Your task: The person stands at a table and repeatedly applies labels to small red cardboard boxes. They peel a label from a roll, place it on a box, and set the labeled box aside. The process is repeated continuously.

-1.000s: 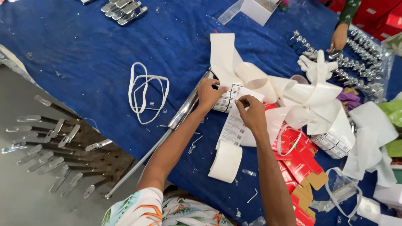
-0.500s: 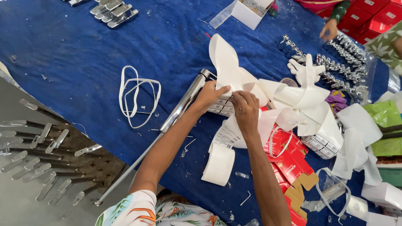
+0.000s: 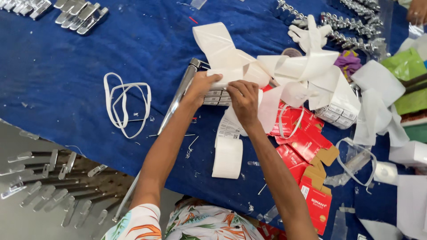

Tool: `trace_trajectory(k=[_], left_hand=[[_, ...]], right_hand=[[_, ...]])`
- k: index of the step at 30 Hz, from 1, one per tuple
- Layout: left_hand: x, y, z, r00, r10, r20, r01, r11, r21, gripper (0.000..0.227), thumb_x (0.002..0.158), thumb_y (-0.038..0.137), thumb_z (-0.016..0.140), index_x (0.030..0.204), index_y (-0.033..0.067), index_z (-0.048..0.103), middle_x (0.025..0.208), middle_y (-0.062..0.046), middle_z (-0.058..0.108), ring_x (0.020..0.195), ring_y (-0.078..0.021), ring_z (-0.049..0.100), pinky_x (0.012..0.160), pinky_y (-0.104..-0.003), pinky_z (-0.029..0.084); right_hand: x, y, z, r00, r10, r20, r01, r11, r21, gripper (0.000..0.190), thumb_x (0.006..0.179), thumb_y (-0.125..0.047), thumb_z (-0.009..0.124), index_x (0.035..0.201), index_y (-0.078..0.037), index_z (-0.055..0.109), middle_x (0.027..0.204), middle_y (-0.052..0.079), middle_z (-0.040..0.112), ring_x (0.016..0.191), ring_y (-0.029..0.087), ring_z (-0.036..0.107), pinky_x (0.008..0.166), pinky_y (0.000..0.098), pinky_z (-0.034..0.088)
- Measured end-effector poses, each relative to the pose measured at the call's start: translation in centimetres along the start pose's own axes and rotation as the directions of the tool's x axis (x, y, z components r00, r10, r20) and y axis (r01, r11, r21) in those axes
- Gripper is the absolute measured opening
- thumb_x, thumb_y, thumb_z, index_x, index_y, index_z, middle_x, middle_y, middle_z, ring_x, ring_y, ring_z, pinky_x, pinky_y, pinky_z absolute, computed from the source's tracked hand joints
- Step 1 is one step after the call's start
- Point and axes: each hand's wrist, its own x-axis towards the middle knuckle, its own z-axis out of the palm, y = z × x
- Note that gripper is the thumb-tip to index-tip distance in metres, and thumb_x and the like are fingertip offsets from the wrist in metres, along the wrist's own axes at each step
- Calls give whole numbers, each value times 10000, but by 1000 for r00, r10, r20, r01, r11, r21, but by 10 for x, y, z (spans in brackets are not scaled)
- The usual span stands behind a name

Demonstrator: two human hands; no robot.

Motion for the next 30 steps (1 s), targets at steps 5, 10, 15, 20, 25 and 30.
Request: trace_trajectory(k=[5,10,15,20,25,30], left_hand=[[38,-15,-28,967,218,-135,-208,974,87,311,836,158,783,1069,-13,670,935,-88,725,788,-185,698,653,-353,578],[34,-4,-47,279,954,-107,-197,166,966,907,974,304,888,1462,-147,270,1337,-325,489,1215,-445,529,1025,-487,450],[-91,-104,145,846,509,161,-476,582,659,801,944,339,807,1476,-61,361,1433,-254,487,1324,-399,484,1073,-504,406],[-217,-201,285,670,102,736,-732,259,630,857,834,441,769,1459,-30,421,1523,-225,444,1436,-383,382,1115,-534,326],[-258,-209,288,643,171,747,-766,118,633,763,865,387,719,1468,2,454,1502,-155,487,1441,-283,405,1113,-502,336],[-270,-217,289,609,305,732,-791,164,589,519,967,258,681,1402,9,546,1404,-137,567,1360,-269,497,1049,-453,390]], right_hand=[[20,-30,-31,996,5,-87,6,992,127,237,815,-9,814,1015,-89,716,1052,34,707,1040,221,666,995,416,418],[-10,-38,-134,940,337,-42,-296,874,385,234,888,13,836,1069,-62,708,1064,81,695,1052,259,649,888,368,531],[-100,20,-273,582,782,224,-803,507,315,474,887,-53,783,1290,-79,535,945,28,745,857,113,724,758,241,585],[-207,48,-335,288,937,200,-940,316,-128,360,871,-38,802,1195,-22,645,894,112,746,820,137,722,710,275,549],[-271,70,-350,231,929,291,-957,270,-105,350,857,-31,782,1183,-38,654,931,115,753,863,154,720,727,287,560],[-281,95,-311,247,757,605,-914,390,-116,316,843,-96,784,1124,-41,650,904,102,765,851,190,767,752,308,593]])
